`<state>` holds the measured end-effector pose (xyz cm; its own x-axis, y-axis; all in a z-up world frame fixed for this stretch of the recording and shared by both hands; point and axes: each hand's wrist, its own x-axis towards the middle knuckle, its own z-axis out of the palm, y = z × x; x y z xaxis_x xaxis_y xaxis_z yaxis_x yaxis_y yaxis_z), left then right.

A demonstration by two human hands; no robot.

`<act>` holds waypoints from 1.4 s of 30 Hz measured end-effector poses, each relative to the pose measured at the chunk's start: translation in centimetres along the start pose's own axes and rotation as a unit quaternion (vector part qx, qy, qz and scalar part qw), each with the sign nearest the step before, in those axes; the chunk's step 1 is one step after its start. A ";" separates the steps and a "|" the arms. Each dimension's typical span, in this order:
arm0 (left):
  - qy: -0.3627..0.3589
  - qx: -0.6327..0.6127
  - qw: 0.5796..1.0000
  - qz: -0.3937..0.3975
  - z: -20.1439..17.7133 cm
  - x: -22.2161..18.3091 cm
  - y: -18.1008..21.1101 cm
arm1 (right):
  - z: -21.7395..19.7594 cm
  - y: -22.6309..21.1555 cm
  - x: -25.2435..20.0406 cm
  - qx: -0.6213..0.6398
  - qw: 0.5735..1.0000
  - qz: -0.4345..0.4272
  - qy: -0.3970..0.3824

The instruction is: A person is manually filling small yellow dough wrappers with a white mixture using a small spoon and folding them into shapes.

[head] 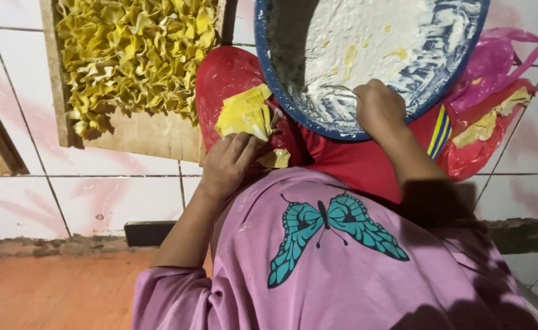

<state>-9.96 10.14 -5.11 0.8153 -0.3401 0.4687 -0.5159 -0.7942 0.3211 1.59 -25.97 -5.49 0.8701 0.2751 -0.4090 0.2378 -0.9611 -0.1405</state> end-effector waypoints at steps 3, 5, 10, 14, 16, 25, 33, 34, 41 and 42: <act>-0.005 0.005 1.000 0.026 -0.1 0.0 -0.1 | 2.3 1.3 1.4 -0.033 0.998 0.009 -0.052; 0.006 -0.033 0.999 -0.005 -0.9 0.7 0.3 | 3.5 1.3 2.3 -0.029 0.995 0.031 -0.085; 0.037 -0.177 0.973 -0.146 -1.9 1.7 0.7 | 6.6 1.8 3.5 0.077 0.978 0.101 -0.164; 0.116 -0.432 0.822 -0.353 -3.6 4.2 1.6 | 10.3 3.8 5.1 0.186 0.963 0.106 -0.161; 0.147 -0.488 0.748 -0.424 -3.2 4.6 1.7 | 8.2 3.1 5.1 0.206 0.963 0.081 -0.152; 0.227 -0.667 0.469 -0.533 -0.6 10.7 3.6 | -4.5 -4.3 -1.0 0.553 0.827 0.076 -0.072; 0.153 -0.683 0.275 -0.659 2.7 13.7 5.4 | -2.2 -8.9 -2.2 0.441 0.848 -0.106 0.275; 0.152 -0.684 0.276 -0.658 2.6 13.6 5.2 | -2.2 -8.9 -2.5 0.441 0.847 -0.106 0.277; 0.163 -0.670 0.306 -0.657 -0.9 15.0 3.2 | -0.9 -6.3 -3.3 0.426 0.848 -0.130 0.289; 0.154 -0.665 0.357 -0.637 -1.4 15.6 3.2 | -0.3 -5.5 -3.5 0.415 0.852 -0.138 0.289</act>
<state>0.73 3.05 4.39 0.6486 0.1046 -0.7539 0.3876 0.8070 0.4455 -2.60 -21.68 -3.00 0.9547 0.1994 0.2208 0.2892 -0.4479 -0.8460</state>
